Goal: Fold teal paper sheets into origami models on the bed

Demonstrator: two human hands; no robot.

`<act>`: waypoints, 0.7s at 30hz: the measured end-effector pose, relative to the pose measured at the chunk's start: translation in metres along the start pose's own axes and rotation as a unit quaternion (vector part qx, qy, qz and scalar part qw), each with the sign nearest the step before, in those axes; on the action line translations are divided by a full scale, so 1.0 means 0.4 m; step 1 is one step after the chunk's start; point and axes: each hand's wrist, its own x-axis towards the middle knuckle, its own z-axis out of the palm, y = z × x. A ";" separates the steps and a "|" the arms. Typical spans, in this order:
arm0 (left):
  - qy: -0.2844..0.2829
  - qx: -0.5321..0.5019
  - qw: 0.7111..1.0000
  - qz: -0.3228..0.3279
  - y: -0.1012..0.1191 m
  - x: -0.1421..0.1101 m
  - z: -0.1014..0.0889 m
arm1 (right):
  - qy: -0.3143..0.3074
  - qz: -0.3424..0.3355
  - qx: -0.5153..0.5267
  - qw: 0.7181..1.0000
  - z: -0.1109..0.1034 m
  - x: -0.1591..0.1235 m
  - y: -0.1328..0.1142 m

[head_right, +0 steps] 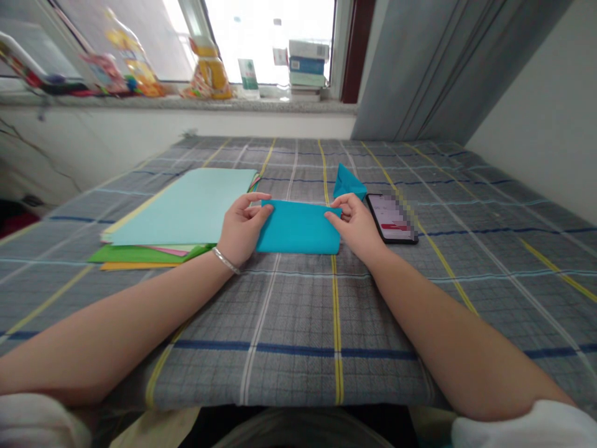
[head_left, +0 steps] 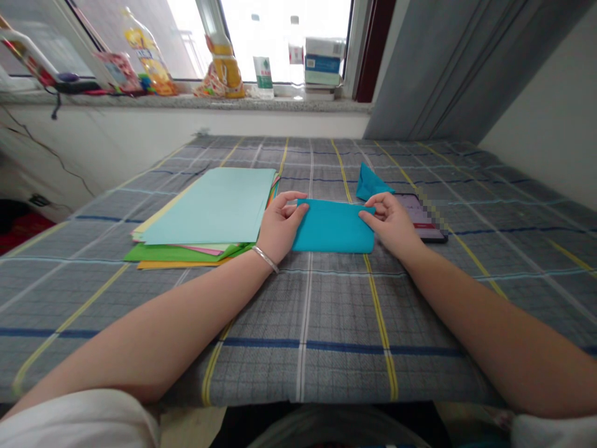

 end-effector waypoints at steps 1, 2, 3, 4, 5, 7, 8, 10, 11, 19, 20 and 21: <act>-0.004 0.004 1.000 0.006 -0.001 0.000 0.000 | 0.005 -0.004 0.002 1.000 0.000 0.001 0.002; -0.007 0.009 1.000 0.012 -0.002 0.000 0.000 | 0.010 -0.008 0.004 1.000 0.000 0.001 0.003; -0.010 0.017 1.000 0.019 -0.003 0.001 0.000 | 0.013 -0.014 0.002 1.000 -0.001 0.001 0.003; -0.011 0.025 0.999 0.024 -0.004 0.002 0.000 | 0.012 -0.020 -0.006 1.000 -0.002 0.000 0.003; -0.011 0.032 0.999 0.029 -0.005 0.003 -0.001 | 0.008 -0.026 -0.021 0.999 -0.003 -0.002 0.002; -0.006 0.038 0.999 0.034 -0.007 0.005 -0.001 | 0.000 -0.039 -0.067 0.997 -0.006 -0.006 -0.002; -0.004 0.036 0.999 0.034 -0.008 0.006 -0.002 | -0.001 -0.045 -0.092 0.995 -0.007 -0.009 -0.004; -0.002 0.028 0.999 0.031 -0.011 0.007 -0.002 | 0.002 -0.053 -0.127 0.990 -0.009 -0.014 -0.006; -0.002 0.023 0.999 0.030 -0.012 0.007 -0.001 | 0.003 -0.055 -0.134 0.989 -0.009 -0.015 -0.007; -0.014 0.014 0.999 0.028 -0.007 0.002 0.001 | 0.011 -0.032 -0.059 0.998 -0.003 -0.012 0.000; -0.013 0.016 0.999 0.026 -0.006 0.001 0.001 | 0.020 -0.028 -0.052 0.998 -0.003 -0.010 0.001; -0.010 0.019 1.000 0.023 -0.005 0.001 0.001 | 0.028 -0.020 -0.048 0.998 -0.005 -0.008 0.002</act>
